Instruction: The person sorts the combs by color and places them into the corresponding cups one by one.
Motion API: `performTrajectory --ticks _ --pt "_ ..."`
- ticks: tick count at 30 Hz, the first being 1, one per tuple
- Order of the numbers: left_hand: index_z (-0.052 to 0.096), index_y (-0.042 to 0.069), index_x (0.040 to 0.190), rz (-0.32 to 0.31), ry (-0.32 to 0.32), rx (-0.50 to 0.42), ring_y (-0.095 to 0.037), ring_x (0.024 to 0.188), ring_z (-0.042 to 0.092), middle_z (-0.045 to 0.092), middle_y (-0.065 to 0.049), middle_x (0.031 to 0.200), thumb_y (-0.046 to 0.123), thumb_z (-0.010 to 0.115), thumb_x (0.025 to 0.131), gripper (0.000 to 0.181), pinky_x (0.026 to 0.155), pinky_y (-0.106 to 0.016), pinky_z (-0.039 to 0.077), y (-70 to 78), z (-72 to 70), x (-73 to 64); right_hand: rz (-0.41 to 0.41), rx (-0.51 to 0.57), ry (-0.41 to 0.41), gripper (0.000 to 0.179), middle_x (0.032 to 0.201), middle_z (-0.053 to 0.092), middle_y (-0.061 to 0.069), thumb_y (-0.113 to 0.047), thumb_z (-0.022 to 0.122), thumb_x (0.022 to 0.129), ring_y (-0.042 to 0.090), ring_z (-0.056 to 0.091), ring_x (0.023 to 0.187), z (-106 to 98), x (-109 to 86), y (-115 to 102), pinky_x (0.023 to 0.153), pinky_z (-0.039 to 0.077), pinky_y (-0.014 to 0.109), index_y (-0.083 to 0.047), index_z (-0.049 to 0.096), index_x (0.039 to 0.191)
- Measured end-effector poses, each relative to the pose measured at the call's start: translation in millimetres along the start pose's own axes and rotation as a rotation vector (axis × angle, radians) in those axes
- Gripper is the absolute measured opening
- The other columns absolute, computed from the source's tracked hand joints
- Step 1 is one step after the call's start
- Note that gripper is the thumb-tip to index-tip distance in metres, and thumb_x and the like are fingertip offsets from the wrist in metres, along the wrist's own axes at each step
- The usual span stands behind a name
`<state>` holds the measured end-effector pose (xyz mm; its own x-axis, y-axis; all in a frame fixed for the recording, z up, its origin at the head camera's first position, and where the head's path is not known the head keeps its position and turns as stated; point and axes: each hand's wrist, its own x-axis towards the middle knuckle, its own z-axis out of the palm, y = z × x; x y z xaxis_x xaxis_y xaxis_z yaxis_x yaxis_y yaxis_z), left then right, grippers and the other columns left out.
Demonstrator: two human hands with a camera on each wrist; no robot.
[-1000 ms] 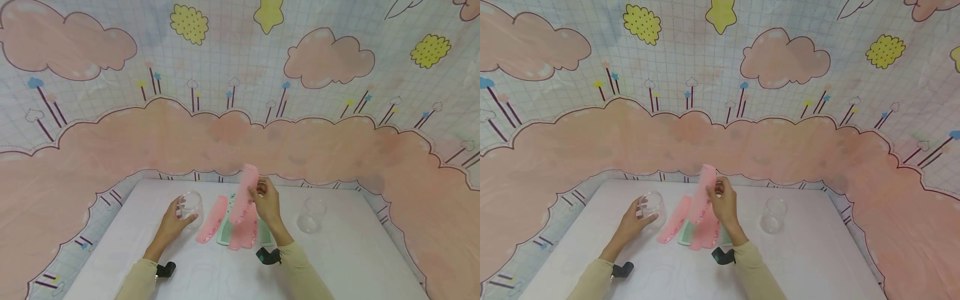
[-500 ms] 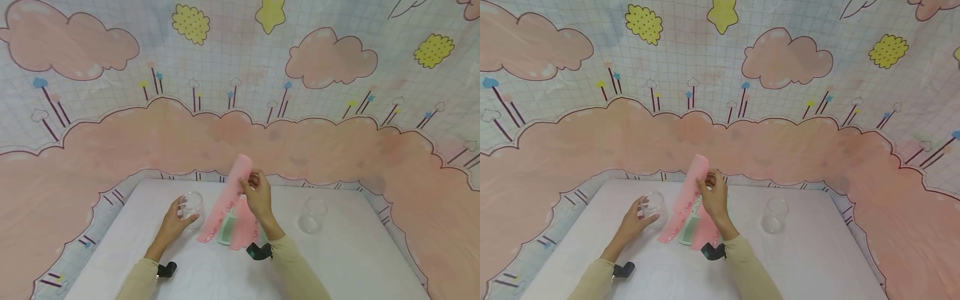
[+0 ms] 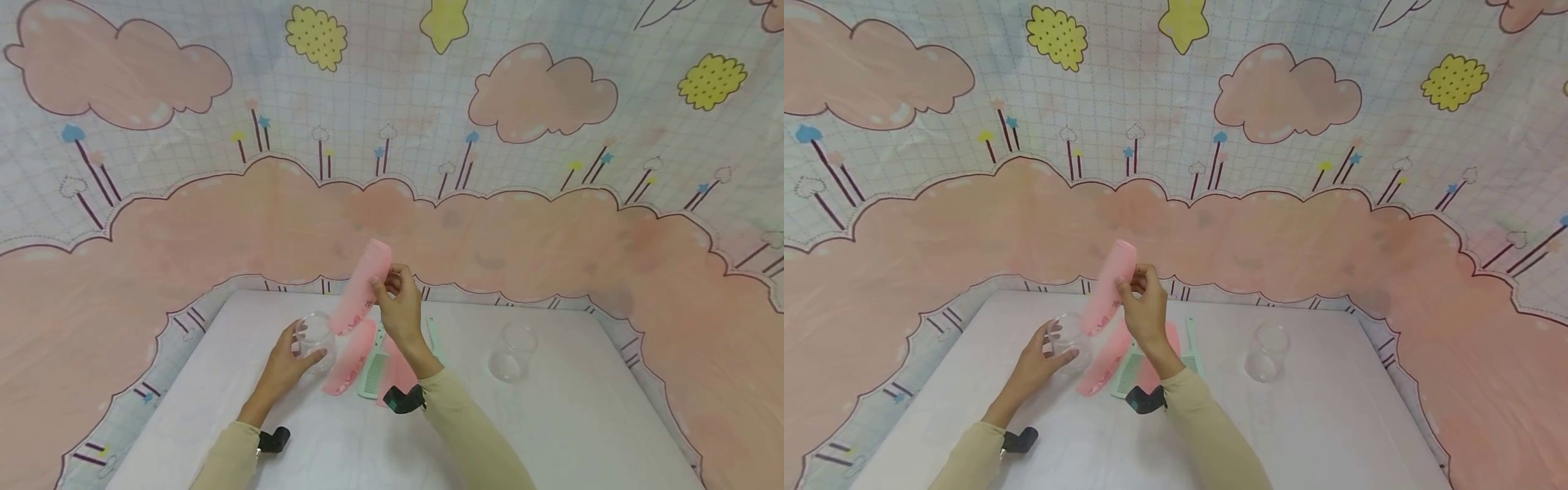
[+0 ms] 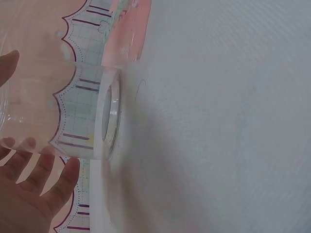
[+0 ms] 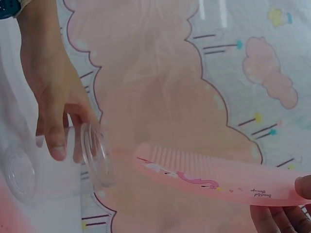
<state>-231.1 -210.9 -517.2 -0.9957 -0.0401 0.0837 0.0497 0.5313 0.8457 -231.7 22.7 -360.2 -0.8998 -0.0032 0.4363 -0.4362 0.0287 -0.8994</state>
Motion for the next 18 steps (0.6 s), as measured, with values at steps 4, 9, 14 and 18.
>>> performTrajectory --ticks 4,9,14,18 --pt "0.023 0.008 0.153 -0.006 -0.01 -0.005 -0.038 0.137 0.042 0.039 -0.017 0.151 0.04 0.076 0.084 0.093 0.11 -0.052 0.042 0.8 0.0 0.1 -0.005 -0.01 -0.015 0.025 0.108 0.066 0.03 0.0 0.059 0.095 0.04 0.067 0.092 8 2.8 -1 0.072 0.062 0.04 0.011 0.05 0.116" --pt "0.024 0.009 0.153 -0.01 -0.015 -0.009 -0.037 0.138 0.041 0.04 -0.016 0.152 0.04 0.077 0.083 0.093 0.11 -0.052 0.042 0.2 1.5 1.0 -0.002 -0.002 -0.004 0.022 0.105 0.066 0.03 0.001 0.058 0.095 0.035 0.068 0.089 19 4.2 3 0.071 0.062 0.04 0.01 0.051 0.115" --pt "0.023 0.01 0.153 -0.013 -0.01 -0.019 -0.036 0.137 0.041 0.04 -0.016 0.151 0.041 0.077 0.083 0.094 0.111 -0.053 0.041 -0.8 1.4 1.6 0.014 0.005 0.011 0.021 0.101 0.067 0.03 0.001 0.058 0.095 0.036 0.068 0.087 30 8.8 16 0.071 0.062 0.042 0.009 0.051 0.114" --pt "0.023 0.01 0.154 -0.009 -0.008 -0.014 -0.036 0.137 0.041 0.04 -0.016 0.151 0.043 0.077 0.083 0.095 0.111 -0.053 0.041 -2.4 1.1 1.2 0.044 -0.001 0.025 0.021 0.1 0.068 0.029 0.0 0.058 0.096 0.04 0.068 0.087 39 15.4 39 0.07 0.061 0.044 0.007 0.051 0.115"
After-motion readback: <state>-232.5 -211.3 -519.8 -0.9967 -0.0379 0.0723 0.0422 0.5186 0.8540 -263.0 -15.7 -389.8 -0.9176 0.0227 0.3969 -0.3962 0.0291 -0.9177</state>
